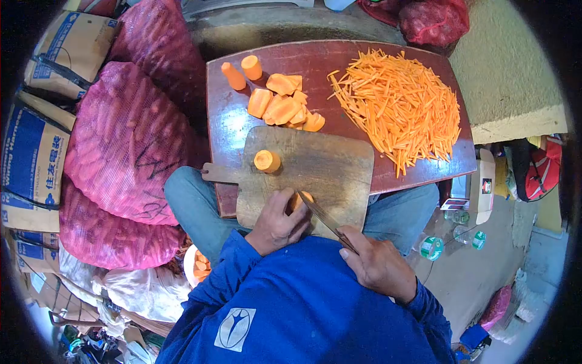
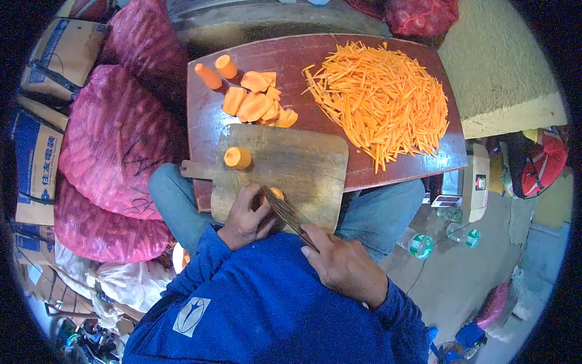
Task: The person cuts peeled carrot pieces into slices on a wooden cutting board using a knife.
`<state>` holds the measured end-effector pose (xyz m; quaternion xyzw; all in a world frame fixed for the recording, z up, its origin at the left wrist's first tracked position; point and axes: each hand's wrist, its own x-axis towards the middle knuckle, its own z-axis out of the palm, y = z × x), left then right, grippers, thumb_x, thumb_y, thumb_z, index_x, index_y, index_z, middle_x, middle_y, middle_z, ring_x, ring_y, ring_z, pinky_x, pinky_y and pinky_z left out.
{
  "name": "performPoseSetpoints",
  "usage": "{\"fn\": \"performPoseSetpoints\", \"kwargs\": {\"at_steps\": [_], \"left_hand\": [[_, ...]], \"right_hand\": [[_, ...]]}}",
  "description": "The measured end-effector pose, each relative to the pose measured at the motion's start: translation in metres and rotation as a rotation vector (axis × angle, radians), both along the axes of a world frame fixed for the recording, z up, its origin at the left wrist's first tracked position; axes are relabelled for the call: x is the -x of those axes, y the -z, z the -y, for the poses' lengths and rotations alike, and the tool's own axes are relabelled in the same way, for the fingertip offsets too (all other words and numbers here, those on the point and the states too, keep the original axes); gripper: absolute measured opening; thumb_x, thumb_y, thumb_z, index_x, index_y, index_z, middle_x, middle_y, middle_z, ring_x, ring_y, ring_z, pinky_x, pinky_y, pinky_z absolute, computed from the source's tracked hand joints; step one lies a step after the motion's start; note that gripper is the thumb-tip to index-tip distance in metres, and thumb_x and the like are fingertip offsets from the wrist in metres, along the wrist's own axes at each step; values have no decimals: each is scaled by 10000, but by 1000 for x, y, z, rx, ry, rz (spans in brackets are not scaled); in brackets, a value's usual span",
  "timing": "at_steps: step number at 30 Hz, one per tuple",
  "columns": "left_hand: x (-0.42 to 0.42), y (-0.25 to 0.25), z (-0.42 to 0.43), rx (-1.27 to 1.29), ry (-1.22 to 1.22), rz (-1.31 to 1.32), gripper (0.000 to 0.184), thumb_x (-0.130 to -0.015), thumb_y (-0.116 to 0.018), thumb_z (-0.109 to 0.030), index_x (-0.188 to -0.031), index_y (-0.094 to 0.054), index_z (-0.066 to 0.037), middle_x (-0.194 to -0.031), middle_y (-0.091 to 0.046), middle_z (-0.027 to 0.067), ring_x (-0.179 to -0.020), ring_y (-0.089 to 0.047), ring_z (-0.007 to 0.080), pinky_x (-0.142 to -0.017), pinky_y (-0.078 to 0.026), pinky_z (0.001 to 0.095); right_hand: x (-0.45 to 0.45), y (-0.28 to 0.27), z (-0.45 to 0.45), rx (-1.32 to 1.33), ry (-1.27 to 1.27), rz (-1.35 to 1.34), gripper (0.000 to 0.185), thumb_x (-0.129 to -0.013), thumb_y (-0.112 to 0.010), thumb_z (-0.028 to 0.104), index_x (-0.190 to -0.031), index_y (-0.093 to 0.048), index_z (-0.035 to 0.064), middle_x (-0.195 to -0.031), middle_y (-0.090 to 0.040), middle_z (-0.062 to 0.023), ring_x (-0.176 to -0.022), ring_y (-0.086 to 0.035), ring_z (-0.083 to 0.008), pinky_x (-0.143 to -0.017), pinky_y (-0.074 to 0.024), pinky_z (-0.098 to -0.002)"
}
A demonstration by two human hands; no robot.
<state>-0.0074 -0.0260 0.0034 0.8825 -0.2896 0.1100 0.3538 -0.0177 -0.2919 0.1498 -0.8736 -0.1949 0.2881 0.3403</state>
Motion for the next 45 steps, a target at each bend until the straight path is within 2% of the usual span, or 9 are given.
{"fn": "performPoseSetpoints", "kwargs": {"at_steps": [3, 8, 14, 17, 20, 26, 32, 36, 45], "left_hand": [[-2, -5, 0, 10, 2, 6, 475, -757, -858, -119, -1198, -696, -51, -1225, -558, 273, -973, -600, 414, -839, -528, 485], [-3, -2, 3, 28, -33, 63, 469, -765, -863, -124, -1202, -711, -43, -1197, -559, 265, -928, -598, 405, -811, -528, 467], [1, -2, 5, 52, -83, 34, 429, -785, -851, -109, -1185, -715, -35, -1136, -576, 237, -884, -601, 381, -773, -529, 459], [-2, -7, 1, 75, -30, 28, 409, -784, -848, -103, -1164, -714, -28, -1118, -583, 222, -886, -602, 377, -773, -529, 456], [-2, -8, 1, 114, -35, -3, 388, -780, -845, -91, -1139, -715, -23, -1114, -579, 217, -899, -602, 379, -784, -528, 458], [2, 2, 2, 102, -43, 83, 373, -779, -865, -99, -1118, -724, -27, -1079, -563, 182, -921, -594, 368, -800, -513, 465], [2, -2, 4, 109, -115, 126, 373, -790, -879, -136, -1110, -726, -22, -1055, -570, 150, -902, -587, 342, -766, -481, 459], [2, -4, -1, 74, -83, 121, 392, -757, -853, -119, -1113, -717, -32, -1058, -574, 156, -925, -588, 350, -799, -479, 472], [1, -6, -2, 42, -24, 131, 473, -634, -783, -116, -1093, -700, -36, -1063, -576, 174, -994, -586, 376, -880, -470, 533]], "right_hand": [[-9, 13, -9, -1, -8, -56, 435, -1076, -592, 262, -1415, -512, 1, -1032, -731, -290, -889, -729, -486, -731, -596, -561], [-21, 51, -18, -101, 20, 83, 418, -1043, -633, 186, -1414, -528, 25, -1037, -733, -281, -917, -720, -493, -754, -576, -555], [-14, 12, -3, -78, 15, -55, 413, -1046, -631, 188, -1413, -536, 23, -1071, -731, -283, -909, -726, -490, -760, -586, -539], [-8, 9, 1, -79, -29, 23, 425, -1047, -630, 190, -1425, -529, 25, -1067, -732, -282, -909, -729, -485, -759, -588, -533], [-12, 11, -6, -21, -70, -26, 461, -1059, -621, 250, -1431, -480, 15, -1056, -735, -291, -885, -728, -494, -727, -593, -562], [-28, 58, -31, -61, -75, 92, 422, -1055, -621, 244, -1393, -510, 18, -1049, -733, -292, -856, -724, -486, -709, -585, -570], [-23, 43, -12, -120, -44, 129, 405, -1050, -631, 234, -1375, -514, 22, -1031, -731, -289, -864, -726, -490, -697, -580, -579], [-14, 12, -3, -64, -84, 46, 425, -1056, -631, 249, -1398, -503, 31, -1036, -731, -291, -857, -727, -494, -704, -585, -578], [-12, 9, -15, 0, -121, 31, 474, -1063, -624, 258, -1452, -475, 30, -1033, -737, -282, -836, -724, -492, -712, -598, -548]]}}
